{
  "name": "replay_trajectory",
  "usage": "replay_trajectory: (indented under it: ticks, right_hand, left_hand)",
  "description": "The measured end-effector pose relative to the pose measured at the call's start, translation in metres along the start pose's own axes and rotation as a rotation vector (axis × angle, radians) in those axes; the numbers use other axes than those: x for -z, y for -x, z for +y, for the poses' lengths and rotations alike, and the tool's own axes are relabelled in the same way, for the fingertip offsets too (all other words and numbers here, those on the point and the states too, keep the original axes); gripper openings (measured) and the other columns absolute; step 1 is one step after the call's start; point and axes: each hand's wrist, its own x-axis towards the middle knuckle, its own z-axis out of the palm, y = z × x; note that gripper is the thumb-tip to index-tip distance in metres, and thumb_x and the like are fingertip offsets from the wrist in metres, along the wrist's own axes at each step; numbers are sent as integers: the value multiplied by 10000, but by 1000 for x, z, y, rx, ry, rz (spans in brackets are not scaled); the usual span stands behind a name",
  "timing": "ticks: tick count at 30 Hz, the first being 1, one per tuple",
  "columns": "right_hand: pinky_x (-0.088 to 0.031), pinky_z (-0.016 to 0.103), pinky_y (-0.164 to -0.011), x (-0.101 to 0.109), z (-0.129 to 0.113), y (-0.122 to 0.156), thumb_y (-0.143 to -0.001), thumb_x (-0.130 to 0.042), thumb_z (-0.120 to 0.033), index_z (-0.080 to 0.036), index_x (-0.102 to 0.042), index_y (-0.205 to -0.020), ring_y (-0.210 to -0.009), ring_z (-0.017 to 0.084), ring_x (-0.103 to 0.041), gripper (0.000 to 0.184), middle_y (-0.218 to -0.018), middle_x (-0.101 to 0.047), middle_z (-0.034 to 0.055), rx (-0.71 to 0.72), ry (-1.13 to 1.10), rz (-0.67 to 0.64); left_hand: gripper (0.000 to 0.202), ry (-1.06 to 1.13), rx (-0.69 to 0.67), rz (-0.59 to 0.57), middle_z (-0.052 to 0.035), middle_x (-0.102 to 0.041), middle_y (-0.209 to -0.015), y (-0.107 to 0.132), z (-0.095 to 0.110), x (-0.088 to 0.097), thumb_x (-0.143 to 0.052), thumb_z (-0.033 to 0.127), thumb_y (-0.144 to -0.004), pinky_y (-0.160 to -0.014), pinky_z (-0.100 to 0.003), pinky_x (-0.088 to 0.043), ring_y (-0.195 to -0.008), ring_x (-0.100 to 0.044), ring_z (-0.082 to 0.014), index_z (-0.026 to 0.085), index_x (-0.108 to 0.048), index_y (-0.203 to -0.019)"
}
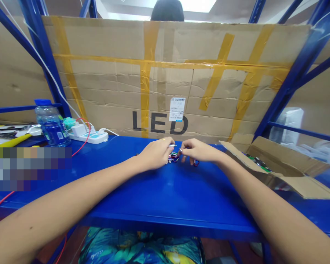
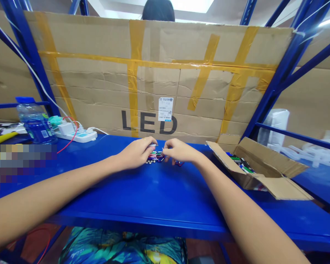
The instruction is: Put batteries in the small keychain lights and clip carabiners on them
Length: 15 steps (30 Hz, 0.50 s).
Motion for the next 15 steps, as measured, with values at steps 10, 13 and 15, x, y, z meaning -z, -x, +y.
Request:
replay_trajectory:
  ticks: [10, 13, 15]
  right_hand:
    - [-412, 220, -421, -5, 0, -1, -795, -590, -231, -184, -493, -754, -439, 90, -513, 115, -555, -521, -48, 146, -504, -64]
    - [-401, 226, -414, -9, -1, -4, -796, -612, -260, -190, -474, -725, -443, 88, -489, 171, -560, -496, -53, 173, -594, -13]
    - [-388, 225, -403, -12, -1, -6, -802, -614, -283, -194, -464, -722, -449, 98, -510, 192, -568, -521, -40, 176, -598, 39]
  left_hand:
    - [175, 80, -106, 61, -88, -662, -1050, -2, -5, -2, -422, 207, -950, -839, -359, -493, -970, -624, -206, 173, -548, -1065]
    - [157, 37, -103, 70, -81, -654, -927, -2, -6, -1, -410, 221, -952, -762, -343, -485, -861, -617, -202, 162, -555, -940]
    - [163, 22, -106, 78, -81, -653, -905, -2, -7, -1, -403, 220, -953, -741, -338, -478, -839, -614, -203, 158, -551, -925]
